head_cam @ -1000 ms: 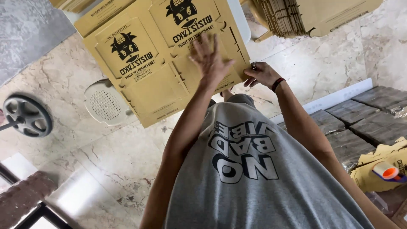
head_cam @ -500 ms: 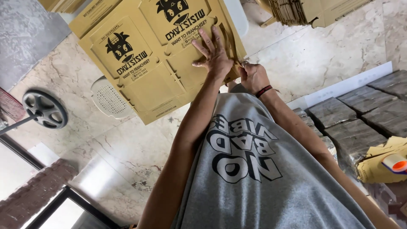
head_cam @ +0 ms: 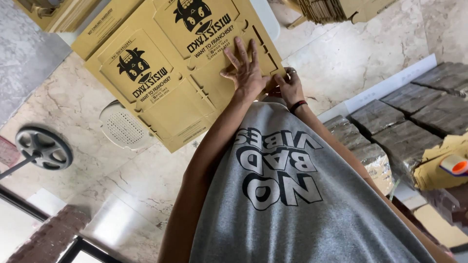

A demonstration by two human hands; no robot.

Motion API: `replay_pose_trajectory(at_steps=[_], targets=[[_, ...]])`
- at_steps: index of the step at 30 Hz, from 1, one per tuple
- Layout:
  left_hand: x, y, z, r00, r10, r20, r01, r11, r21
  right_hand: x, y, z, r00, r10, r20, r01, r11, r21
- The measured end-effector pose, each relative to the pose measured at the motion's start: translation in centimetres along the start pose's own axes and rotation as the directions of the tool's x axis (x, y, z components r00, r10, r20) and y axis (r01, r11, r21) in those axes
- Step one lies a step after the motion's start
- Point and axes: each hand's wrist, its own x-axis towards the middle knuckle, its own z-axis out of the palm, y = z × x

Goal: Punching out pre-cut shapes from cardboard sheets and stacking them in a factory setting.

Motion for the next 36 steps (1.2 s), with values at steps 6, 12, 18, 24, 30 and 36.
replay_pose_trajectory(at_steps=[6,12,18,24,30,36], targets=[[0.1,1.2,-1.9,0.990,-0.047,0.135,0.049,0.999,-0.015,0.4,-0.5,1.5,0.994,0.032,-0.100,-0.033,0.999,-0.004],[-1.1,1.5,-3.2,0.988,-0.045,0.147,0.048,0.999,-0.015,2.5,4.2,1.2,0.842,-0.453,-0.293,0.278,0.829,-0.485],[0.4,0.5,-1.4,0.990,-0.019,0.142,0.036,0.993,-0.116,-0.9,-4.1,0.1,1.000,0.010,0.022,-0.001,0.923,-0.384],[0.4,0.8,-2.4,0.990,-0.065,0.123,0.070,0.997,-0.036,1.2,-10.1,1.6,0.877,0.466,0.119,-0.169,0.529,-0.832],[-0.8,0.7,-3.2,0.980,-0.042,0.196,0.037,0.999,0.027,3.2,-2.7,-1.3,0.944,-0.074,0.321,0.313,-0.106,-0.944],[-1.8,1.6,-5.6,0.970,-0.072,0.233,0.004,0.960,0.280,2.5,-1.3,-2.9,0.472,-0.403,0.784,0.835,-0.080,-0.545]])
